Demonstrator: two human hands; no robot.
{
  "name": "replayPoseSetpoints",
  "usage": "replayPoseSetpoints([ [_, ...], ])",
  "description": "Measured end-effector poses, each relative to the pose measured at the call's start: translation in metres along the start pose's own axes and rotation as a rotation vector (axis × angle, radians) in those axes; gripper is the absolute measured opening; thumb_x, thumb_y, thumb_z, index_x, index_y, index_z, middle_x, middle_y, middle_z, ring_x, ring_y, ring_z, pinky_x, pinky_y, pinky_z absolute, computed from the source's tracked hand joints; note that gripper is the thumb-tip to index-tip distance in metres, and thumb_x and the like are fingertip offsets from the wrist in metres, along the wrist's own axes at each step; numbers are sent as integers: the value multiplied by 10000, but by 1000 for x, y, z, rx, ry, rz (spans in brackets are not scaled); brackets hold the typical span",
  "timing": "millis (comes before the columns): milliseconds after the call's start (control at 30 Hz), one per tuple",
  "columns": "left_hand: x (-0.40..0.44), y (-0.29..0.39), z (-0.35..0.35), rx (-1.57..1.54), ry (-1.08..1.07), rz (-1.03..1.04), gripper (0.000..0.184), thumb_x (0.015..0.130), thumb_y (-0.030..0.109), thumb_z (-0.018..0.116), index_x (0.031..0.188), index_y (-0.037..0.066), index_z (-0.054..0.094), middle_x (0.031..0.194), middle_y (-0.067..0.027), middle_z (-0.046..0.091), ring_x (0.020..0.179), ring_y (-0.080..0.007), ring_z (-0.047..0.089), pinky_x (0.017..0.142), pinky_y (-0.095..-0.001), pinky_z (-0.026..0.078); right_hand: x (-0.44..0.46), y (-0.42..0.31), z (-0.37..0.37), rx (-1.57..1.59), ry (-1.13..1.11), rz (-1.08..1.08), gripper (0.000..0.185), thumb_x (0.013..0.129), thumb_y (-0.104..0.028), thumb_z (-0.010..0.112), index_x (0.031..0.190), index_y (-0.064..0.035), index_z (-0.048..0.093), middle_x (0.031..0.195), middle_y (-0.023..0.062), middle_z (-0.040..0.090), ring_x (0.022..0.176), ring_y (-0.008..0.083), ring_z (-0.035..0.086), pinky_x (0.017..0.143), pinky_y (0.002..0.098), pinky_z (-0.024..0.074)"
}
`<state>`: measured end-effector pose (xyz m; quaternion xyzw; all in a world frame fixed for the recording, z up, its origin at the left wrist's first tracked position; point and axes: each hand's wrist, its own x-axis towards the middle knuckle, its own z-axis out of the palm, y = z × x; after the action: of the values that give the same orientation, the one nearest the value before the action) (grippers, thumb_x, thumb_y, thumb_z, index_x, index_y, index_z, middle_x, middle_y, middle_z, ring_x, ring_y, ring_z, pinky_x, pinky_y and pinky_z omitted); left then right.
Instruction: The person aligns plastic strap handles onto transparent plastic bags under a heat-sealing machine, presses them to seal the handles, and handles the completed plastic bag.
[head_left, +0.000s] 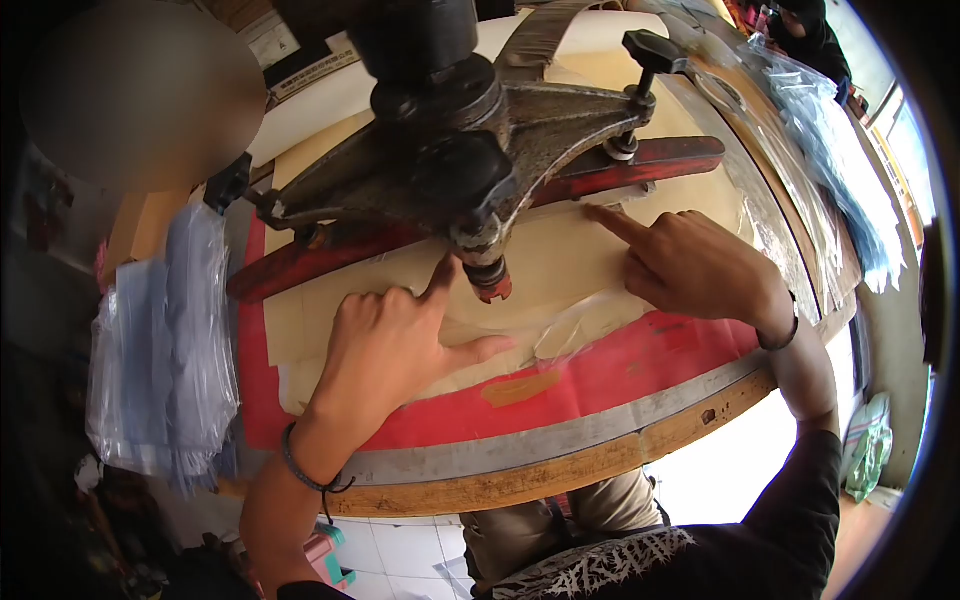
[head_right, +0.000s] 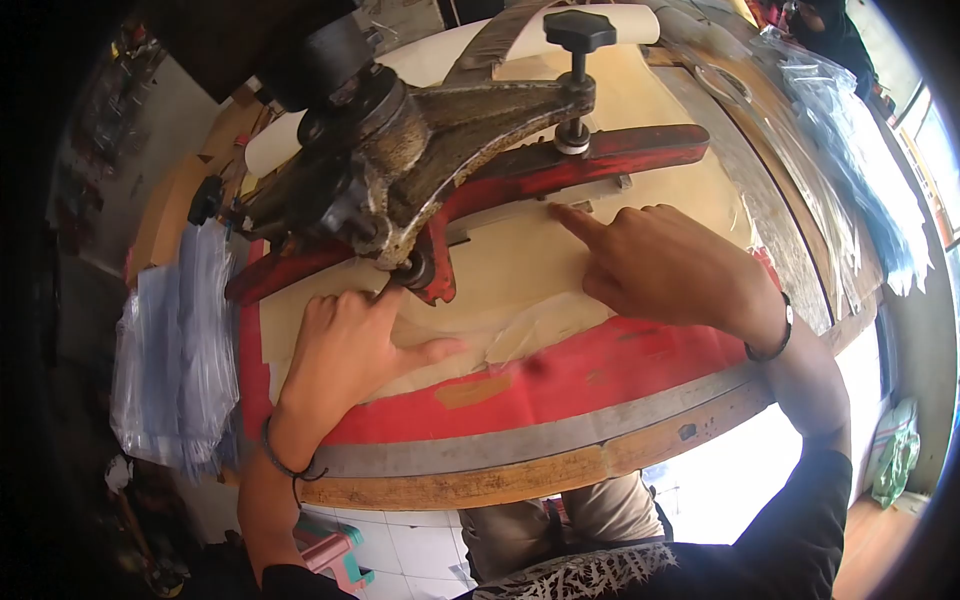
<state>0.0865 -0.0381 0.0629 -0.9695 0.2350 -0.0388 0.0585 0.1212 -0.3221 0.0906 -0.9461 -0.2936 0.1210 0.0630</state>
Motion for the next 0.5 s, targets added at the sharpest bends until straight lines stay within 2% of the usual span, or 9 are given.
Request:
replayPoseSetpoints([
  [67, -6, -1, -2, 1, 13, 23, 706, 834, 650, 588, 1234, 69, 620, 539, -106, 595, 508, -271, 647, 512, -373, 511, 0, 4, 3, 5, 4, -33, 555, 892, -175, 565, 1412, -43, 426, 518, 161, 550, 521, 357, 596, 589, 447, 494],
  [133, -15, -2, -3, -26, 58, 65, 475, 881, 505, 635, 1124, 98, 676, 571, -67, 611, 509, -255, 641, 510, -367, 504, -4, 3, -3, 68, -9, -149, 461, 894, -193, 608, 1329, -64, 528, 570, 152, 590, 562, 335, 621, 601, 433, 509],
  [233, -20, -2, -12, -95, 277, 194, 168, 801, 235, 751, 883, 97, 702, 602, -53, 564, 548, -248, 591, 535, -364, 466, -5, 10, 2, 189, 39, -394, 288, 904, -221, 626, 1151, -74, 641, 706, 125, 655, 674, 325, 645, 652, 418, 520],
  [267, -20, -3, -13, -114, 295, 237, 152, 782, 206, 755, 860, 92, 693, 631, -49, 562, 572, -245, 589, 545, -365, 468, -4, 12, 5, 234, 66, -491, 239, 909, -230, 624, 1083, -74, 672, 762, 113, 677, 719, 326, 651, 674, 413, 522],
  [367, -13, -10, -14, -190, 298, 331, 131, 744, 138, 757, 810, 72, 666, 720, -46, 561, 643, -242, 588, 583, -368, 478, -2, 12, 5, 247, 115, -491, 138, 895, -165, 626, 966, -73, 701, 869, 75, 697, 814, 287, 653, 710, 388, 525],
  [500, -13, -20, -10, -314, 183, 340, 117, 761, 97, 730, 824, 45, 646, 797, -69, 575, 697, -268, 599, 653, -378, 506, 2, 12, 4, 220, 124, -498, 112, 860, -151, 655, 914, -69, 708, 836, 69, 679, 826, 265, 637, 729, 385, 515],
])
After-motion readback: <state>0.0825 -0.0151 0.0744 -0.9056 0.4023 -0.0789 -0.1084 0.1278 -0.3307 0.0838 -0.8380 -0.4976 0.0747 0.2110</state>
